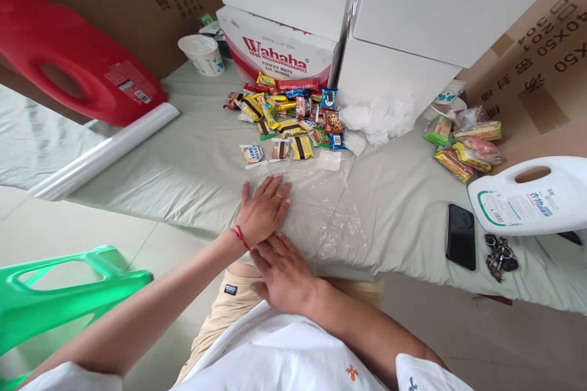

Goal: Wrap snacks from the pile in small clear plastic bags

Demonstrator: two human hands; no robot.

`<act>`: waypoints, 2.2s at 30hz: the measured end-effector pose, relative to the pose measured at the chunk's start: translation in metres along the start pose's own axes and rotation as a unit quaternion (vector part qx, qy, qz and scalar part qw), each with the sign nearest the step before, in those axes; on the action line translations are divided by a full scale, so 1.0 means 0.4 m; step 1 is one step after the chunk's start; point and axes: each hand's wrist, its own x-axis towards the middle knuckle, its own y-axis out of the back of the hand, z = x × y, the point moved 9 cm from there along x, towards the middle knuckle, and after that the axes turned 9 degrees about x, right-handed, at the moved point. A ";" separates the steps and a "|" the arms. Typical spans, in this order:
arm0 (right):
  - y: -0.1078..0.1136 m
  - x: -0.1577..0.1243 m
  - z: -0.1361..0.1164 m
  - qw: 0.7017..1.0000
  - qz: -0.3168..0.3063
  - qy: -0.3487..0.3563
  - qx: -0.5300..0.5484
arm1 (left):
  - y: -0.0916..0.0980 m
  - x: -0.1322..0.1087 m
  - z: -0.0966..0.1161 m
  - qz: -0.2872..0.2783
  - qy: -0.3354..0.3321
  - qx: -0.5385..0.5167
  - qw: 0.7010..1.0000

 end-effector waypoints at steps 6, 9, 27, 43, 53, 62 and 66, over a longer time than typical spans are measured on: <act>0.070 -0.045 -0.017 0.981 -0.076 0.018 0.179 | -0.044 -0.006 -0.018 -0.001 0.001 0.030 1.000; 0.262 -0.006 0.078 0.975 0.048 -0.052 0.212 | -0.044 -0.010 -0.010 -0.008 -0.016 0.021 1.000; 0.532 0.399 0.422 0.889 0.133 -0.407 -0.164 | -0.037 -0.018 -0.019 0.017 -0.022 -0.023 0.999; 0.478 0.468 0.362 0.916 0.085 -0.360 -0.157 | -0.033 -0.026 -0.024 0.037 -0.021 -0.022 0.999; 0.488 0.142 0.214 0.988 0.014 -0.118 -0.100 | -0.023 -0.023 -0.035 0.050 -0.008 -0.041 0.998; 0.354 0.107 0.218 0.969 -0.082 -0.106 -0.209 | -0.024 -0.013 -0.049 0.048 0.024 -0.040 0.998; 0.337 0.110 0.223 0.980 -0.078 -0.080 -0.162 | -0.026 -0.013 -0.047 0.053 0.028 -0.019 0.998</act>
